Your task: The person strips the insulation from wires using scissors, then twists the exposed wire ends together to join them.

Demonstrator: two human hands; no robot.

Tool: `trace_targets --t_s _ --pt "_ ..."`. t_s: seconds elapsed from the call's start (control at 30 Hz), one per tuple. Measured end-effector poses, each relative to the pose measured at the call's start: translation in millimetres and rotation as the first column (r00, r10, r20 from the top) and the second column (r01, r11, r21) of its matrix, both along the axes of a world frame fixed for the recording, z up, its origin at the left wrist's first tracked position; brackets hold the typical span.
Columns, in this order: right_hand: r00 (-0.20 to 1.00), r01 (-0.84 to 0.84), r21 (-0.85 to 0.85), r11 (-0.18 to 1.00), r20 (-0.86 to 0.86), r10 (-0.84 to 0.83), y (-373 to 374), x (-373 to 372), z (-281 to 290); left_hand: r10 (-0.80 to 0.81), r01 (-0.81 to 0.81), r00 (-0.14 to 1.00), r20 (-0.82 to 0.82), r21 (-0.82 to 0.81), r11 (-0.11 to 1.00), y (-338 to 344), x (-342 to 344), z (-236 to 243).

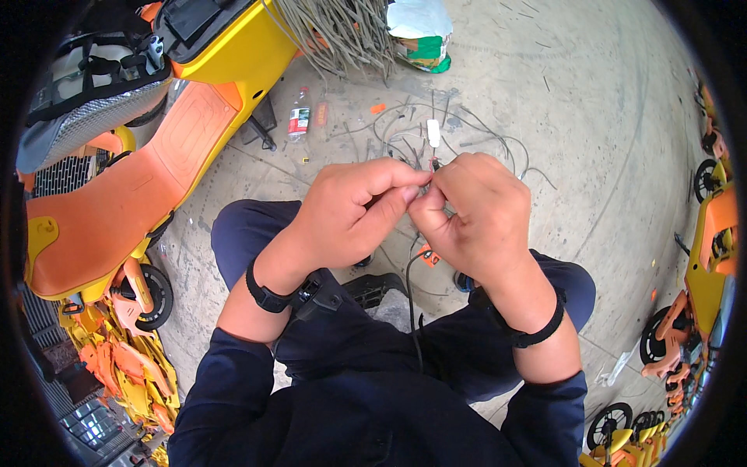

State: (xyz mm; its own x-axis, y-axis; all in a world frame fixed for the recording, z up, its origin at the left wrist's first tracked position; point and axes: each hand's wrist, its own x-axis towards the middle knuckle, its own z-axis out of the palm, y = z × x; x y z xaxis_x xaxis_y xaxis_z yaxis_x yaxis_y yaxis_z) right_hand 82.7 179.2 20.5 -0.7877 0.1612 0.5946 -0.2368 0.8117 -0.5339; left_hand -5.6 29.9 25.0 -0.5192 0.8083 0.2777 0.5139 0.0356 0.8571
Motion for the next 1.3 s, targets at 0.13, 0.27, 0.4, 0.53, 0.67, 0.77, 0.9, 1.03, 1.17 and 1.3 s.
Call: trace_targets --t_s 0.13,0.27,0.4,0.53,0.67,0.77,0.9,1.03,1.17,1.3 --pt "1.000 0.014 -0.016 1.000 0.021 -0.013 7 2 6 -0.015 0.018 0.999 0.045 -0.062 0.998 -2 0 8" --pt "0.990 0.094 -0.250 0.964 0.129 -0.063 12 7 15 0.059 -0.054 0.969 0.241 -0.026 0.998 -1 1 3" --pt "0.883 0.120 -0.772 0.625 0.371 0.289 5 13 17 -0.027 -0.013 0.704 0.709 0.051 0.999 2 4 8" --pt "0.812 -0.022 -0.897 0.442 0.242 0.530 -3 6 19 -0.084 0.040 0.628 0.773 0.076 0.996 4 4 6" --pt "0.854 -0.015 -0.944 0.328 0.159 0.495 1 7 11 -0.075 0.006 0.785 0.615 0.114 0.994 7 14 -2" --pt "0.888 0.008 -0.941 0.338 0.162 0.431 -3 6 14 -0.028 -0.007 0.853 0.521 0.065 0.998 5 12 1" --pt "0.919 -0.015 -0.854 0.520 0.194 0.344 1 7 11 0.175 -0.145 0.978 0.117 -0.232 0.962 -8 -8 18" --pt "0.861 0.000 -0.835 0.550 0.280 0.424 2 15 17 0.127 -0.125 0.992 -0.013 0.094 0.988 -8 -12 14" --pt "0.779 -0.042 -0.727 0.685 0.406 0.479 5 18 23 -0.080 0.077 0.996 0.033 0.073 0.994 -8 -12 0" --pt "0.708 0.155 -0.866 0.476 0.433 0.557 6 15 24 -0.057 0.057 0.998 -0.021 0.010 0.998 -14 -14 2"
